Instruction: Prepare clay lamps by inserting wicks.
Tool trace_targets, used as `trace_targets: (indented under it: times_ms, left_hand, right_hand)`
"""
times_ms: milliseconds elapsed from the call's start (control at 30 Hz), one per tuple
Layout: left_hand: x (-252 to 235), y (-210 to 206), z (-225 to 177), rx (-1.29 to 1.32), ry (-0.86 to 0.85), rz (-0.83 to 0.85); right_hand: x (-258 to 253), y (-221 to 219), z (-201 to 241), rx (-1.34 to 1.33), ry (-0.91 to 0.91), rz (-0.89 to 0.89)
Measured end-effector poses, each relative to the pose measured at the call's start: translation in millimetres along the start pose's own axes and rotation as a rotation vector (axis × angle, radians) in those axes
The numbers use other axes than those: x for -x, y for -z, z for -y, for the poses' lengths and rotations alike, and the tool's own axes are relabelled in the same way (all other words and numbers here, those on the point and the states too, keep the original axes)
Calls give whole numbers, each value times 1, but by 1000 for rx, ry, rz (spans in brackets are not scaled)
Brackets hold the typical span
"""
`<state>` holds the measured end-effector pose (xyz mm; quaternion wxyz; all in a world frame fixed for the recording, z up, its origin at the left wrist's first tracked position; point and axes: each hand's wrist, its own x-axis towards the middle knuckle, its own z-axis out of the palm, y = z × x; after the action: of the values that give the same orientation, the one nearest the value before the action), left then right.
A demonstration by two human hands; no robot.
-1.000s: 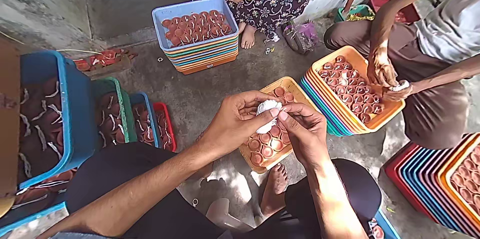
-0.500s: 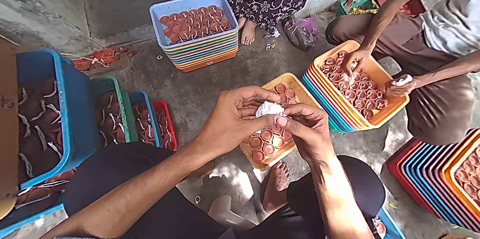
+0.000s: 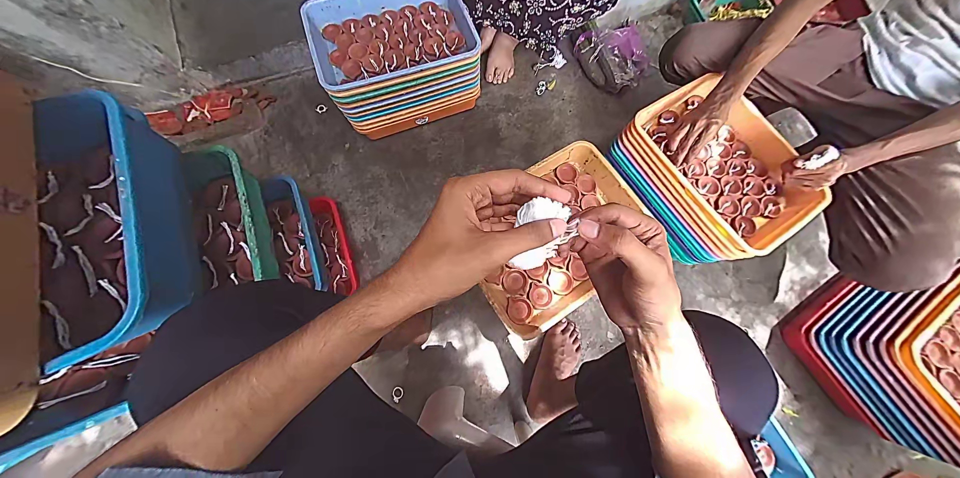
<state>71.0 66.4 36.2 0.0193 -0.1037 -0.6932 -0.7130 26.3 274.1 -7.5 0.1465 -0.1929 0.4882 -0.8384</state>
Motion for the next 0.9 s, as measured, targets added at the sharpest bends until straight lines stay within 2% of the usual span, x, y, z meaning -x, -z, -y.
trace_targets:
  times_ms: [167, 267, 500, 733, 900]
  left_hand:
    - [1, 0, -4, 74, 192, 42]
    - [1, -1, -3, 74, 247, 38]
    - [3, 4, -4, 113, 302, 26]
    - [3, 6, -9, 130, 300, -21]
    - [4, 9, -12, 121, 304, -32]
  right_hand:
    - [-1, 1, 1, 19, 21, -31]
    - [0, 1, 1, 45, 29, -29]
    - [0, 1, 1, 178, 41, 8]
    - [-1, 1, 5, 83, -28, 111]
    - [-1, -1, 5, 138, 0, 128]
